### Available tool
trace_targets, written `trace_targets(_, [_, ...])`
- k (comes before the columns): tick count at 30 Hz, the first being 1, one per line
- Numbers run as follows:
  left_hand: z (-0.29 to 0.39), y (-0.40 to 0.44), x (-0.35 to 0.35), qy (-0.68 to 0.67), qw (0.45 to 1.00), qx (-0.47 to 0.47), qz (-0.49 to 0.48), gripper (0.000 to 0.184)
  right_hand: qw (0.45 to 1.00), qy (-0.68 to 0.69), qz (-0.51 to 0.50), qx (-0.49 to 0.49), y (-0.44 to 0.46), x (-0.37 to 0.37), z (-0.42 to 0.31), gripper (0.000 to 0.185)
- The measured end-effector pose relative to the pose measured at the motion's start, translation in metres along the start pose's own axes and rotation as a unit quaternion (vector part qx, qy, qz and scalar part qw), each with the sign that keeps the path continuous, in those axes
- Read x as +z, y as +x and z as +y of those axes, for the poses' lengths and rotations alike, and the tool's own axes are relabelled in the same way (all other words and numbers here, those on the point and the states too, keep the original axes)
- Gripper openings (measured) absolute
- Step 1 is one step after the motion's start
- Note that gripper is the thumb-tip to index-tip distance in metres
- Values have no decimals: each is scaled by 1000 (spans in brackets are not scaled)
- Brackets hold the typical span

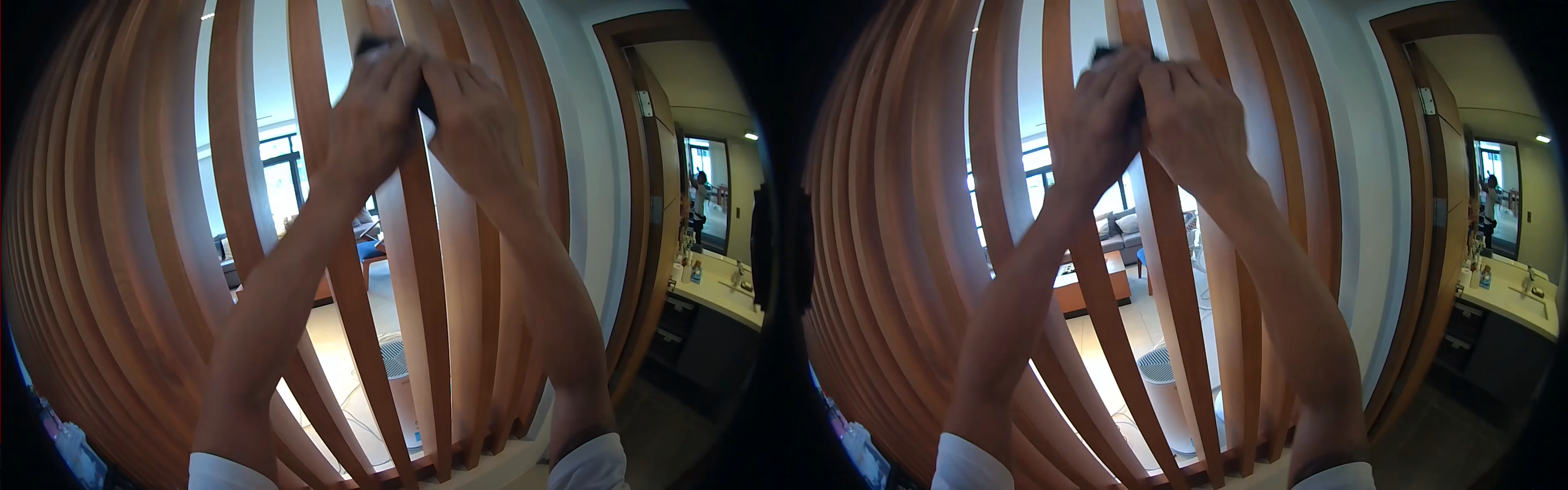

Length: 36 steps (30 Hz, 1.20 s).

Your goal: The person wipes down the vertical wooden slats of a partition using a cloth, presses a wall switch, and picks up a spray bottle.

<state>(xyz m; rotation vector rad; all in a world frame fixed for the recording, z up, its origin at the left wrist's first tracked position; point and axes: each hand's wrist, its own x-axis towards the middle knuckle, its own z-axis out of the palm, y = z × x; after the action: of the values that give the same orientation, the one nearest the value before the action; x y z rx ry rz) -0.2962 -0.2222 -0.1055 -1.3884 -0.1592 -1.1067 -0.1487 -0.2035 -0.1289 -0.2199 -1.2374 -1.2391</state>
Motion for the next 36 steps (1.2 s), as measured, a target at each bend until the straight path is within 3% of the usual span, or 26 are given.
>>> trace_targets(2, [-34,-6,36,37,999,6,-25,54,998,-5,-32,48,-2,40,7,51])
trace_targets(4, [-54,-24,61,59,985,32,-162,55,994,-11,-57,94,-26,66,6,54])
trace_targets(6, [-44,-23,53,49,984,35,-168,59,936,183,-180,243,-42,69,-5,60])
trace_targets(7, [-43,-21,49,45,974,38,-217,60,916,226,-209,256,-40,64,-1,64])
trace_targets(9, [-50,-16,44,53,952,36,-300,62,920,223,-215,242,-32,66,1,65])
trace_targets(12, [-81,1,51,92,948,22,-305,63,930,199,-218,218,-8,86,14,68])
trace_targets(14, [-107,22,65,110,947,16,-302,64,970,138,-155,129,20,116,36,71])
trace_targets(17, [-155,56,94,158,950,-25,-267,64,967,125,-189,112,77,147,70,75])
trace_targets(19, [-169,77,104,163,942,-9,-295,65,961,137,-203,125,87,152,80,75])
trace_targets(22, [-150,67,94,190,927,-4,-323,65,949,154,-233,149,67,144,73,75])
trace_targets(26, [-110,10,59,87,948,57,-300,71,957,163,-189,151,0,106,26,76])
trace_targets(32, [-25,-49,2,37,922,89,-374,67,947,152,-228,169,-81,32,-53,73])
trace_targets(36, [-24,-41,5,86,911,93,-392,68,948,137,-228,175,-76,39,-45,79])
